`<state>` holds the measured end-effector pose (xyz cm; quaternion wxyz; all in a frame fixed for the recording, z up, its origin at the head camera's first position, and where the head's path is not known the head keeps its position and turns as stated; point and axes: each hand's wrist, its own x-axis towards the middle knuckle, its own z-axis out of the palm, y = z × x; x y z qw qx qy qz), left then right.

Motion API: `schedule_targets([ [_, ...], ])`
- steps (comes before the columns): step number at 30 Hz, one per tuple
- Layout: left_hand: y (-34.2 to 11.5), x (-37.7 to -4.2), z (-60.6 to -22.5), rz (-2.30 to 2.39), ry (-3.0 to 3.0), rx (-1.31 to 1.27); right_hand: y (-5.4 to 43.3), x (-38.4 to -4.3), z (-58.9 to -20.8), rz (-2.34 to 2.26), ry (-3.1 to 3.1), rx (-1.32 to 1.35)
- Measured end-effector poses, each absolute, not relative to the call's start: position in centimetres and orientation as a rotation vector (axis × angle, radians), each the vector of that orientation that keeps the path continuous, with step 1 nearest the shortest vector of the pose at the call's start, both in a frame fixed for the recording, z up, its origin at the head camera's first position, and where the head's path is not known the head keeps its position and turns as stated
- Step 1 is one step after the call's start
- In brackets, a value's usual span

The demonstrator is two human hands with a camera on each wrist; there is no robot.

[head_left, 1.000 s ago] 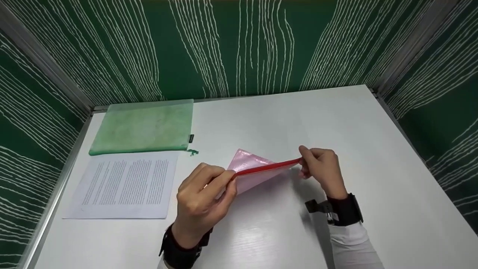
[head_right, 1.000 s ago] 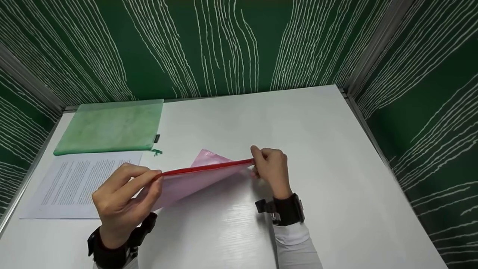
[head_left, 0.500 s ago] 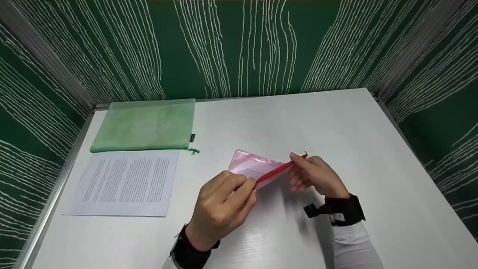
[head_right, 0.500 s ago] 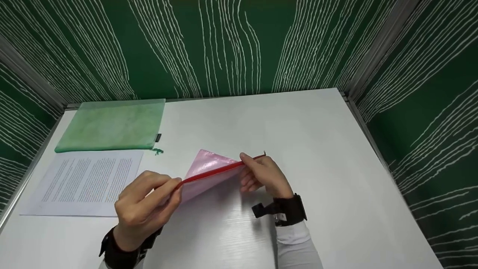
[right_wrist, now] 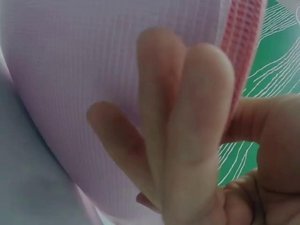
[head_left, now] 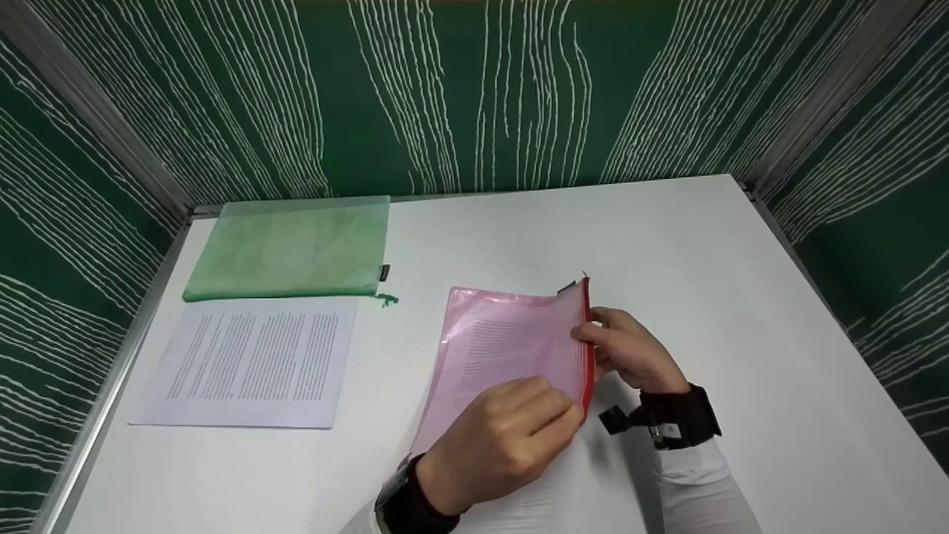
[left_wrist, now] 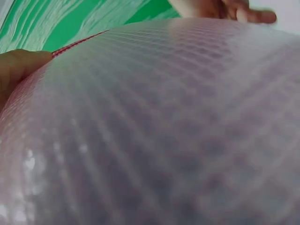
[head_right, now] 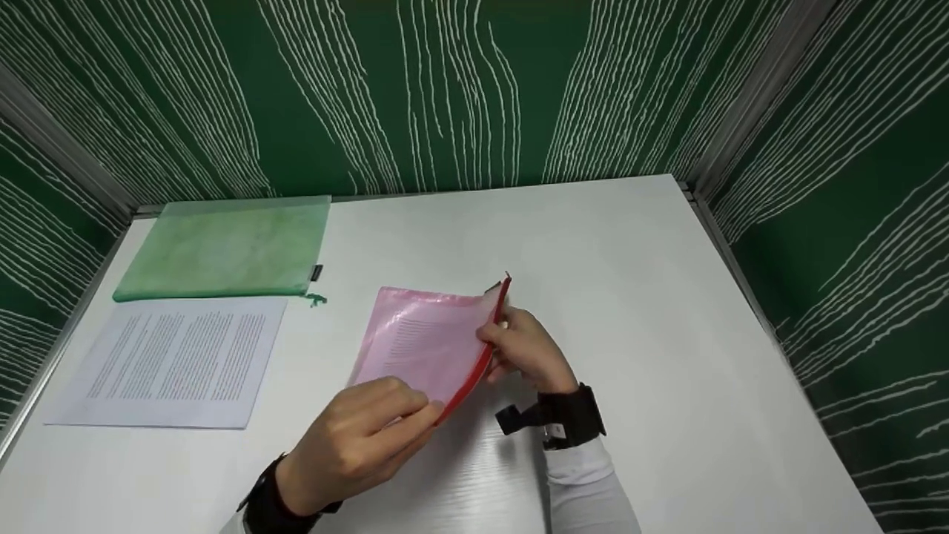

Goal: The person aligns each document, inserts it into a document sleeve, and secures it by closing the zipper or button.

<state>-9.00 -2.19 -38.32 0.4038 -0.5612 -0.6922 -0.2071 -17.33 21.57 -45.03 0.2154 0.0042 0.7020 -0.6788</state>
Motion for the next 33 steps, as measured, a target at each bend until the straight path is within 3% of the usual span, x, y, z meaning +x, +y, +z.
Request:
schedule_targets([
  [7, -1.1, -8.5, -38.9, -0.47, -1.857, -1.49, 21.6, -17.2, -44.9, -1.807, 2.128, -0.001],
  [16, -2.2, -9.5, -39.0, -0.743, -2.119, -1.527, 22.6, -17.0, -44.1, -1.973, 2.196, -0.048],
  [28, -7.6, -14.6, -40.0, -0.85, -2.616, -0.793, 25.6, -16.1, -42.7, -2.362, 2.056, -0.255],
  [33, -8.9, -16.1, -40.9, -1.038, -2.813, -0.627, 26.4, -15.8, -42.5, -2.464, 2.019, -0.423],
])
